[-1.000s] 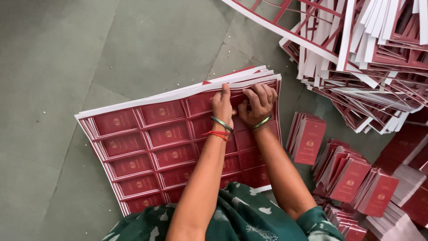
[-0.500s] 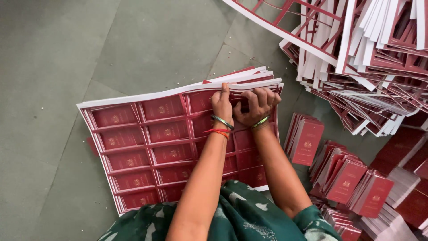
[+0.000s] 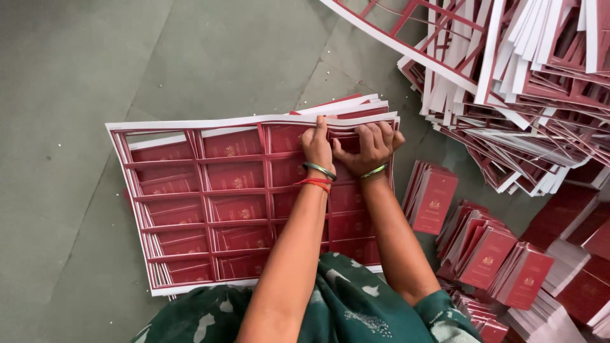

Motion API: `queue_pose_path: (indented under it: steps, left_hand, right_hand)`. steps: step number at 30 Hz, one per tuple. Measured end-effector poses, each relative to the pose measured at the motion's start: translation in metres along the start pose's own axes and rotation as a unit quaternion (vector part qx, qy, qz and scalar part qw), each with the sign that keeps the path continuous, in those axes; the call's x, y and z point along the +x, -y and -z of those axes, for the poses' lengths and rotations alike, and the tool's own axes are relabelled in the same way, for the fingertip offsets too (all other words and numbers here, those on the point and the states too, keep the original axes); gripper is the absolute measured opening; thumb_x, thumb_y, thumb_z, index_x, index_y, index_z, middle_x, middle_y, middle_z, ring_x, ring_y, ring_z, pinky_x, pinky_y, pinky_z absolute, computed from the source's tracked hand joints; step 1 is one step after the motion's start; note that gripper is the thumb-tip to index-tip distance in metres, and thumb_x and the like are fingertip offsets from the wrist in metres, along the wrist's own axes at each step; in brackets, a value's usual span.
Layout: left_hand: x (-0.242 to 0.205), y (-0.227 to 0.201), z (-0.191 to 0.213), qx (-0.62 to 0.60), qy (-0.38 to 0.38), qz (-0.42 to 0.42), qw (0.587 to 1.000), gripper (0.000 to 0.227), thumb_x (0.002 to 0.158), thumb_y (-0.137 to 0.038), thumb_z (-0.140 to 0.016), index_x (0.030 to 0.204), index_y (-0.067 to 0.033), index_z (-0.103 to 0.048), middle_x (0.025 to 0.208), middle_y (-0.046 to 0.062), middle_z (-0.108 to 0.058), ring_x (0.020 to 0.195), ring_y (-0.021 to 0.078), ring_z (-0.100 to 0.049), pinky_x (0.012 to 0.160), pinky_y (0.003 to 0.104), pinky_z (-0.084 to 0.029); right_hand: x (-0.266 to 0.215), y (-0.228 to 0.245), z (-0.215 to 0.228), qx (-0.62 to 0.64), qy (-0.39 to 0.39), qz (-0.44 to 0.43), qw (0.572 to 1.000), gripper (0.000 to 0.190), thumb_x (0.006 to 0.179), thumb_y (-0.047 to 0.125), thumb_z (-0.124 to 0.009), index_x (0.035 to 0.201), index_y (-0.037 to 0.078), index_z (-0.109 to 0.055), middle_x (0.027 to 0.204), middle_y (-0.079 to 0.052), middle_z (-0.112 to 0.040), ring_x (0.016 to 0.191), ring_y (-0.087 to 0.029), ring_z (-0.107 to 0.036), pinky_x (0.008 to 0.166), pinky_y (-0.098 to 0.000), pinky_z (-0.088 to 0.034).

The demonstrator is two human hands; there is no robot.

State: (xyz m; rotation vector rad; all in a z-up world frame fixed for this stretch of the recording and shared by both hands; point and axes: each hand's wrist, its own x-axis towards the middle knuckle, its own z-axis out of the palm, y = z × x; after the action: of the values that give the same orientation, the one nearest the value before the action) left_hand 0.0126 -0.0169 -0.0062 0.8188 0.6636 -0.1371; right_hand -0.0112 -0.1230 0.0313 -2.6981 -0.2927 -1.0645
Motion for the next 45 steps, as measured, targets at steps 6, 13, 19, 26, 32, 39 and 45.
queue_pose_path:
  steps: [6,13,19,26,32,39,45]
  left_hand:
    - [0.007,0.021,0.019,-0.001,0.033,-0.055,0.998,0.042,0.111,-0.033,-0.06,0.106,0.0048,-0.077,0.078,-0.006,-0.052,0.067,0.0038,-0.043,0.053,0.021,-0.034]
    - [0.002,0.008,0.013,0.06,-0.054,-0.001,0.997,0.045,0.1,-0.044,-0.065,0.075,-0.0069,-0.063,0.063,-0.006,-0.046,0.05,0.005,-0.034,0.038,0.026,-0.022]
    - [0.001,0.014,0.008,0.063,-0.075,0.0,0.995,0.042,0.097,-0.047,-0.065,0.075,-0.0107,-0.063,0.062,-0.009,-0.043,0.049,0.0039,-0.033,0.038,0.026,-0.022]
    - [0.012,0.026,0.019,0.078,-0.079,-0.031,0.993,0.047,0.098,-0.046,-0.068,0.071,-0.0108,-0.053,0.06,-0.01,-0.039,0.047,0.0033,-0.03,0.037,0.025,-0.02]
    - [0.002,0.014,0.007,0.106,-0.11,-0.007,0.988,0.048,0.096,-0.049,-0.067,0.07,-0.0101,-0.053,0.056,-0.006,-0.04,0.038,0.0069,-0.03,0.031,0.028,-0.024]
    - [0.0,0.015,0.011,0.163,-0.126,-0.029,0.978,0.053,0.096,-0.054,-0.061,0.069,-0.0091,-0.051,0.054,-0.006,-0.041,0.036,0.0082,-0.039,0.029,0.028,-0.034]
    - [-0.008,0.001,0.001,0.189,0.014,-0.056,0.98,0.03,0.085,-0.036,-0.08,0.085,-0.0086,-0.067,0.07,-0.005,-0.067,0.048,0.005,-0.048,0.035,0.025,-0.035]
  right_hand:
    - [0.018,0.004,0.0,-0.002,0.009,-0.003,1.0,0.046,0.075,0.053,-0.086,0.071,0.016,-0.059,0.069,0.0,-0.057,0.08,-0.023,-0.057,0.085,-0.0402,-0.033]
    - [0.027,0.015,-0.003,-0.042,0.01,-0.027,0.999,0.046,0.078,0.044,-0.085,0.064,0.016,-0.052,0.062,-0.001,-0.053,0.074,-0.024,-0.055,0.085,-0.0406,-0.039]
    - [0.027,0.003,-0.003,-0.004,0.046,-0.012,0.999,0.046,0.078,0.036,-0.084,0.058,0.016,-0.048,0.055,-0.003,-0.049,0.06,-0.025,-0.05,0.07,-0.0405,-0.036]
    - [0.012,-0.021,-0.009,0.199,0.024,-0.078,0.977,0.044,0.086,0.025,-0.076,0.058,0.013,-0.045,0.056,-0.004,-0.046,0.059,-0.026,-0.047,0.071,-0.0415,-0.039]
    - [-0.004,-0.086,-0.031,0.654,-0.164,-0.351,0.65,0.046,0.111,0.04,-0.048,0.072,0.015,-0.042,0.056,0.004,-0.041,0.049,-0.01,-0.039,0.052,-0.0336,-0.034]
    - [0.018,-0.072,0.039,0.838,-0.104,-0.317,0.432,0.062,0.106,0.055,-0.03,0.07,0.01,-0.054,0.054,-0.008,-0.05,0.051,-0.018,-0.043,0.063,-0.0357,-0.033]
    - [-0.015,-0.034,0.015,0.363,-0.024,-0.215,0.906,0.062,0.111,0.045,-0.041,0.067,0.008,-0.064,0.061,-0.004,-0.06,0.057,-0.017,-0.052,0.057,-0.036,-0.04]
